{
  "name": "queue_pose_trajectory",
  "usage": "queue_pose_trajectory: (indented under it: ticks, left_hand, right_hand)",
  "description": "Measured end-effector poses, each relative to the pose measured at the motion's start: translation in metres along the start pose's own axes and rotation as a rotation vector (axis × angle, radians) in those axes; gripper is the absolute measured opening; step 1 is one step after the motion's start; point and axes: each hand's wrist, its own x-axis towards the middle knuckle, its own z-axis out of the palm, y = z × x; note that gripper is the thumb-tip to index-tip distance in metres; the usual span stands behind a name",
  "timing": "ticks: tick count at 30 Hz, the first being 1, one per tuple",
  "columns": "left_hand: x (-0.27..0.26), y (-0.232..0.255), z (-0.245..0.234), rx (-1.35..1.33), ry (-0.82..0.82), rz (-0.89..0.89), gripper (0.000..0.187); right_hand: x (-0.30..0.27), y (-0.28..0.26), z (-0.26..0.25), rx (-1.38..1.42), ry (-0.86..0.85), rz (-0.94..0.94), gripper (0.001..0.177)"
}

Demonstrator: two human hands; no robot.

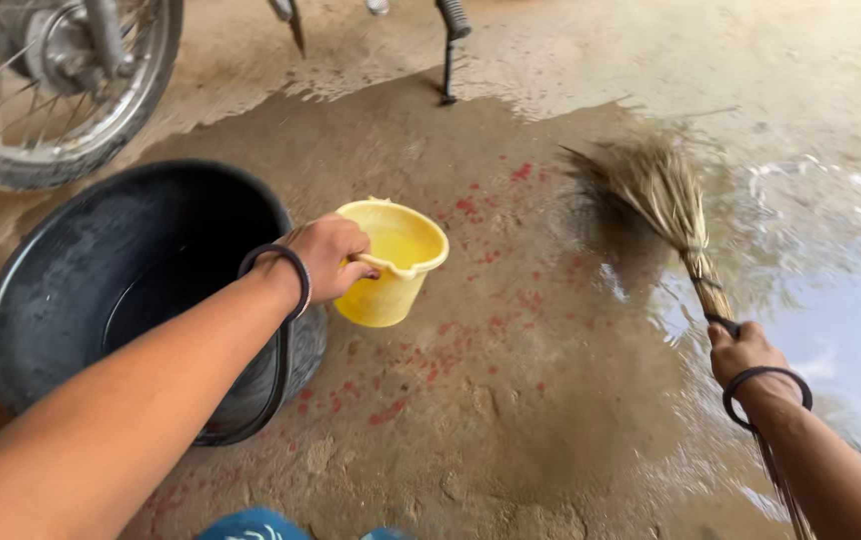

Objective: The person scoops water from a black bucket using a yellow cup and pours it onto a concrete floor. They then use a traditional straw broom to sweep the wet area, spreading the water and cleaning the surface near a parked motorcycle.

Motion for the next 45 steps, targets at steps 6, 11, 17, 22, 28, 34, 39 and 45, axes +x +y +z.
queue_pose_trajectory:
  ticks: [6, 11, 17, 22, 28, 34, 39, 45]
  left_hand:
    - [0.002, -0.010, 0.009, 0.031, -0.003, 0.047, 0.024]
    - [-0.002, -0.002, 0.002, 0.017, -0.097, -0.004, 0.025]
    - [-0.004, 0.009, -0.008, -0.011, -0.115, 0.017, 0.025]
    - [-0.005, 0.017, -0.019, 0.004, -0.224, -0.072, 0.026]
    - [-0.008, 0.020, -0.026, -0.009, -0.293, -0.022, 0.025]
    - [-0.005, 0.016, -0.024, -0.030, -0.302, 0.041, 0.026]
    - [-0.006, 0.016, -0.024, -0.061, -0.221, 0.063, 0.027]
    - [-0.006, 0.016, -0.025, -0.072, -0.202, 0.028, 0.025]
  right_hand:
    - [-0.065, -0.001, -0.005, -0.034, -0.062, -0.222, 0.043]
    - [-0.093, -0.026, 0.002, -0.363, -0.283, -0.432, 0.035]
    - [-0.084, -0.062, -0.031, -0.343, -0.142, -0.075, 0.036]
    - [-0.124, -0.084, -0.030, -0.179, -0.036, -0.100, 0.042]
    - [-0.186, -0.010, -0.047, -0.416, -0.341, -0.255, 0.040]
    - [-0.192, 0.061, -0.070, -0.578, -0.316, 0.151, 0.044]
    - [-0.179, 0.005, -0.082, -0.286, -0.129, 0.425, 0.050]
    - [-0.203, -0.068, -0.057, -0.188, -0.208, 0.179, 0.052]
